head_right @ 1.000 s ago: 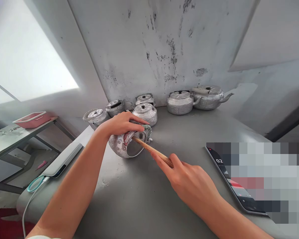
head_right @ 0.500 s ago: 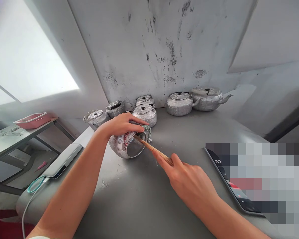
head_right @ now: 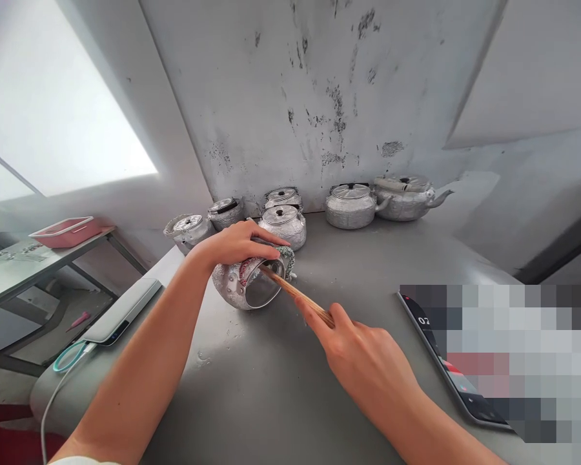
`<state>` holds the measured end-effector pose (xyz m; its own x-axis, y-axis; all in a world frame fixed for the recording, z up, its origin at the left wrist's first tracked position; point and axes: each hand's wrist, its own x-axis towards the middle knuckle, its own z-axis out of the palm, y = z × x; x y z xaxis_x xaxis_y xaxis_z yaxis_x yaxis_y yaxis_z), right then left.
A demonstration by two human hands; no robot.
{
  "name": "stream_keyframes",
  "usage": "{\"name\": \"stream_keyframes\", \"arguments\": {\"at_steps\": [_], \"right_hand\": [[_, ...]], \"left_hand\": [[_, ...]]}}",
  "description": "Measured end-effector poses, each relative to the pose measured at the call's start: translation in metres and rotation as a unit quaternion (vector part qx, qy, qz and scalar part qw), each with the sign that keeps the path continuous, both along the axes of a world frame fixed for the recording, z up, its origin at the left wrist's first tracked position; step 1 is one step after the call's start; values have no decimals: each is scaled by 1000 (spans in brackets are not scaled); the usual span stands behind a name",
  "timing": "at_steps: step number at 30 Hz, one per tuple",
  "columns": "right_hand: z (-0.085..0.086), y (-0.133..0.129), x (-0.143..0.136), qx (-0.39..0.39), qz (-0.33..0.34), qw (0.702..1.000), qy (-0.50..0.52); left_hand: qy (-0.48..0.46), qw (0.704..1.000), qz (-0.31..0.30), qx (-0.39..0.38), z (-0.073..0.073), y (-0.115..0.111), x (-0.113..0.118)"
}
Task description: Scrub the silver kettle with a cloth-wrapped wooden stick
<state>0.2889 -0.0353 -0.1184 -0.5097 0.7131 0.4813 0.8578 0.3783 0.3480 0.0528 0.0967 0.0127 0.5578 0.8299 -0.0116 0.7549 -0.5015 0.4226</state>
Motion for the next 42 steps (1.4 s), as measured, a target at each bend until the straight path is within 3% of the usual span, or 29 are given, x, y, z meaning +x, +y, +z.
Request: {"name": "stream_keyframes", "arguments": {"at_steps": [29,42], "right_hand": [[-6,1,4,13,70,997,13],[4,-2,3,31,74,997,-4]], "left_hand": [[-46,998,-29,-12,-1,9,-12],[-123,989,-58,-61,0,15,-28]]}}
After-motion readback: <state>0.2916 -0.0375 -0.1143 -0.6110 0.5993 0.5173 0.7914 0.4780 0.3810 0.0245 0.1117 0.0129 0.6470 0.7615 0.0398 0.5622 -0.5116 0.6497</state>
